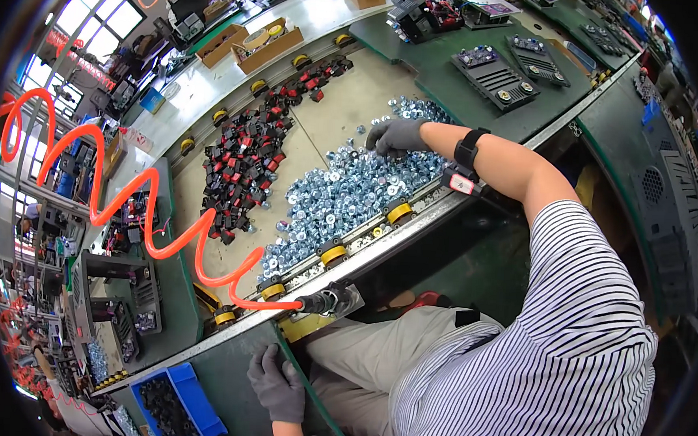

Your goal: Assembling a metal electronics enclosure by installing internal components including PCBs and cooling fans, and securing panels with screws.

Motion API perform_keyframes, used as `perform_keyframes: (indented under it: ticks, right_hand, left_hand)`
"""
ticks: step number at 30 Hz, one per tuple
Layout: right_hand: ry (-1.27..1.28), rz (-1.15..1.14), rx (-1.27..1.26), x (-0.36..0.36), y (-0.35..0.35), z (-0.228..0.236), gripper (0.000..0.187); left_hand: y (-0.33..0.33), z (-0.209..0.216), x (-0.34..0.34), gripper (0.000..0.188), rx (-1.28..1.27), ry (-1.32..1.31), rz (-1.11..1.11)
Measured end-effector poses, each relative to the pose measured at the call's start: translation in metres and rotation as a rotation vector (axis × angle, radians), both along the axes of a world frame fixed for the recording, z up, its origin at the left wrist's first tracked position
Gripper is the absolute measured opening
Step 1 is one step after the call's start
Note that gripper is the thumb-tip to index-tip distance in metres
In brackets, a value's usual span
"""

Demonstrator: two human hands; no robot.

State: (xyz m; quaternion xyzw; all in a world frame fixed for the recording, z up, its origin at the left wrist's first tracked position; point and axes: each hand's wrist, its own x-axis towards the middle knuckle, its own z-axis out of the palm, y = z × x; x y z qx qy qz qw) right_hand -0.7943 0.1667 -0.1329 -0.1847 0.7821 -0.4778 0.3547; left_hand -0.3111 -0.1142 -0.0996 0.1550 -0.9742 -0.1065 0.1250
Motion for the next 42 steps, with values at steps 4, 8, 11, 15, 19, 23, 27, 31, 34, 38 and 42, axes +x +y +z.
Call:
perform_keyframes:
  ticks: [4,8,11,15,19,23,27,31,34,38,42]
  right_hand:
    - [-0.202,-0.172,-0.004,-0.001,0.007,-0.007,0.017]
    - [0.439,0.068,0.212,0.006,-0.001,-0.005,0.043]
    - [0.809,0.387,0.561,0.017,-0.014,0.0,0.055]
    - [0.889,0.457,0.72,0.031,-0.036,0.007,0.035]
    - [0.991,0.463,0.754,0.035,-0.037,-0.004,0.023]
    - [0.983,0.426,0.63,0.022,-0.022,-0.024,0.022]
    - [1.196,0.457,0.461,0.006,0.001,-0.053,0.025]
    - [0.997,0.423,0.487,-0.021,0.012,-0.076,0.036]
    - [0.909,0.515,0.601,-0.037,0.018,-0.076,0.036]
    - [0.821,0.545,0.629,-0.042,0.018,-0.066,0.036]
    - [0.729,0.549,0.633,-0.038,0.015,-0.064,0.036]
  left_hand:
    - [-0.012,0.022,-0.004,0.041,0.263,-0.119,0.0]
    - [-0.066,0.075,-0.014,0.045,0.758,-0.428,-0.017]
    - [-0.101,0.09,-0.034,0.044,0.441,-0.225,0.064]
    - [-0.148,0.091,-0.054,0.047,0.122,-0.257,0.134]
    - [-0.185,0.085,-0.079,0.061,-0.034,-0.475,0.347]
    - [-0.206,0.076,-0.105,0.064,-0.074,-0.573,0.508]
    - [-0.201,0.047,-0.135,0.05,0.017,-0.582,0.473]
    - [-0.21,0.036,-0.14,0.035,0.071,-0.575,0.532]
    - [-0.225,0.03,-0.138,0.036,0.07,-0.558,0.542]
    - [-0.27,0.025,-0.125,0.034,0.128,-0.507,0.635]
    - [-0.313,0.02,-0.127,0.04,-0.04,-0.494,0.93]
